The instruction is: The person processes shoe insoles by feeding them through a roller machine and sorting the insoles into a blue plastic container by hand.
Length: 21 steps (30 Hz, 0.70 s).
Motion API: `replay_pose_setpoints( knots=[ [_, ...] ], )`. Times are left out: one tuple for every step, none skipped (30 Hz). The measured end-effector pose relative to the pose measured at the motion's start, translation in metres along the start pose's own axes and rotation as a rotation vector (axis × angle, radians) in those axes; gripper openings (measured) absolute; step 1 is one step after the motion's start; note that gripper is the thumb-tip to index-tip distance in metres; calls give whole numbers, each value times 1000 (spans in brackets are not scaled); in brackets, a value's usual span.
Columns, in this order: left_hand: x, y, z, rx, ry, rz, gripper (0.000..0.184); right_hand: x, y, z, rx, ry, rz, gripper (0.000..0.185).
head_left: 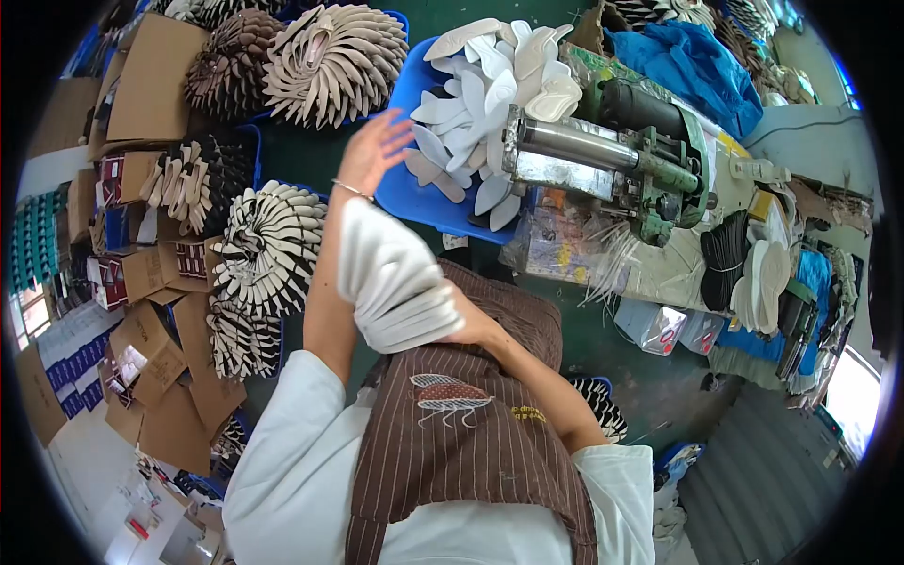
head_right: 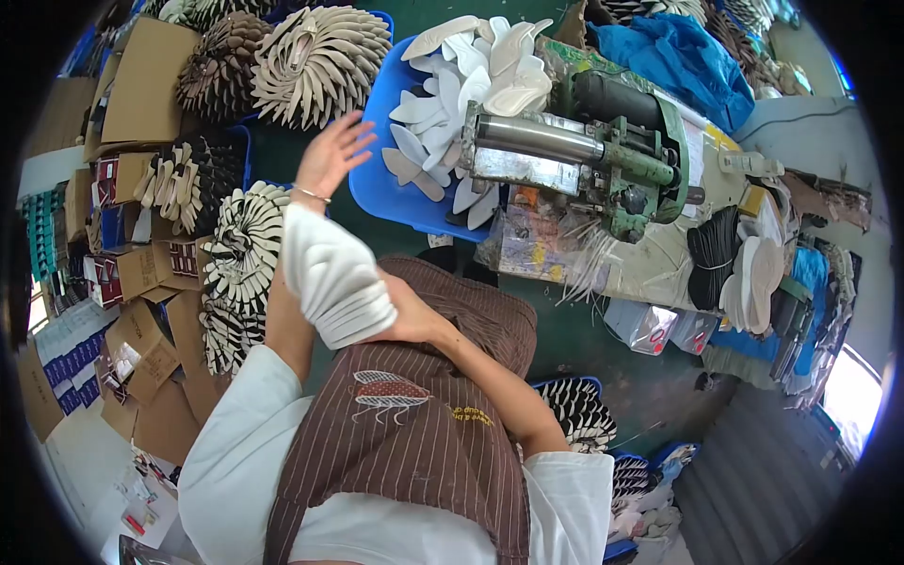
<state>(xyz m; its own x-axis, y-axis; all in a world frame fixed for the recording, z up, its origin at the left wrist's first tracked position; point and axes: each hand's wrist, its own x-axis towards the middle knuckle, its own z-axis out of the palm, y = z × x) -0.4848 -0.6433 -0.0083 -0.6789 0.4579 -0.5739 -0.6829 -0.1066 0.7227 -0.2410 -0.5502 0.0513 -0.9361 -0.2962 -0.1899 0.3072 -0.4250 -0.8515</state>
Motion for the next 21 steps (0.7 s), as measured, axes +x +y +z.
replay_pose_setpoints(
  knots=[
    [-6, 11, -4, 28, 61, 101, 41, -7, 5, -1, -1, 113, -3, 79],
    [-15, 21, -5, 54, 117, 199, 41, -10, -1, -8, -1, 207, 11, 72],
    [-30, 29, -6, 141, 186, 302, 40, -13, -7, -14, 1, 301, 24, 66],
    [-49, 36, 0, 227, 250, 411, 40, -7, -20, -16, 157, 474, 0, 62],
    [-71, 43, 17, 377, 343, 560, 40, 1, -33, -21, 159, 590, -2, 63],
    [-95, 44, 33, 526, 435, 707, 40, 7, -45, -25, 167, 708, -4, 64],
    [-117, 36, 44, 517, 305, 753, 43, 12, -57, -25, -55, 799, -112, 64],
    [-137, 27, 55, 506, 177, 799, 47, 16, -67, -25, -280, 882, -218, 63],
    [-154, 14, 67, 577, 41, 723, 58, 20, -73, -24, -507, 958, -322, 62],
    [-166, -3, 80, 648, -88, 646, 70, 21, -68, -24, -608, 962, -281, 64],
    [-178, -23, 97, 607, -75, 733, 81, 21, -72, -13, -812, 982, -302, 76],
    [-176, -34, 99, 499, -63, 734, 88, 19, -76, -1, -1019, 995, -324, 87],
    [-174, -46, 101, 392, -51, 738, 96, 12, -76, 2, -1063, 876, -366, 93],
    [-168, -48, 98, 223, -45, 646, 101, 5, -78, 7, -1117, 828, -348, 94],
    [-162, -42, 92, 68, 10, 561, 102, -2, -82, 12, -1172, 777, -324, 94],
    [-156, -30, 86, 0, 6, 501, 95, -9, -88, 15, -1225, 722, -294, 94],
    [-151, -29, 77, 41, 33, 555, 89, -15, -96, 16, -1217, 729, -309, 83],
    [-145, -28, 72, 83, 60, 611, 83, -17, -95, 12, -1230, 687, -375, 77],
    [-142, -21, 75, -29, 42, 580, 77, -18, -93, 6, -1242, 647, -441, 72],
    [-141, -12, 80, -139, 22, 543, 71, -17, -89, 2, -1251, 610, -504, 67],
    [-142, -8, 83, -250, 3, 502, 66, -12, -88, -1, -1074, 588, -596, 55]
  ],
)
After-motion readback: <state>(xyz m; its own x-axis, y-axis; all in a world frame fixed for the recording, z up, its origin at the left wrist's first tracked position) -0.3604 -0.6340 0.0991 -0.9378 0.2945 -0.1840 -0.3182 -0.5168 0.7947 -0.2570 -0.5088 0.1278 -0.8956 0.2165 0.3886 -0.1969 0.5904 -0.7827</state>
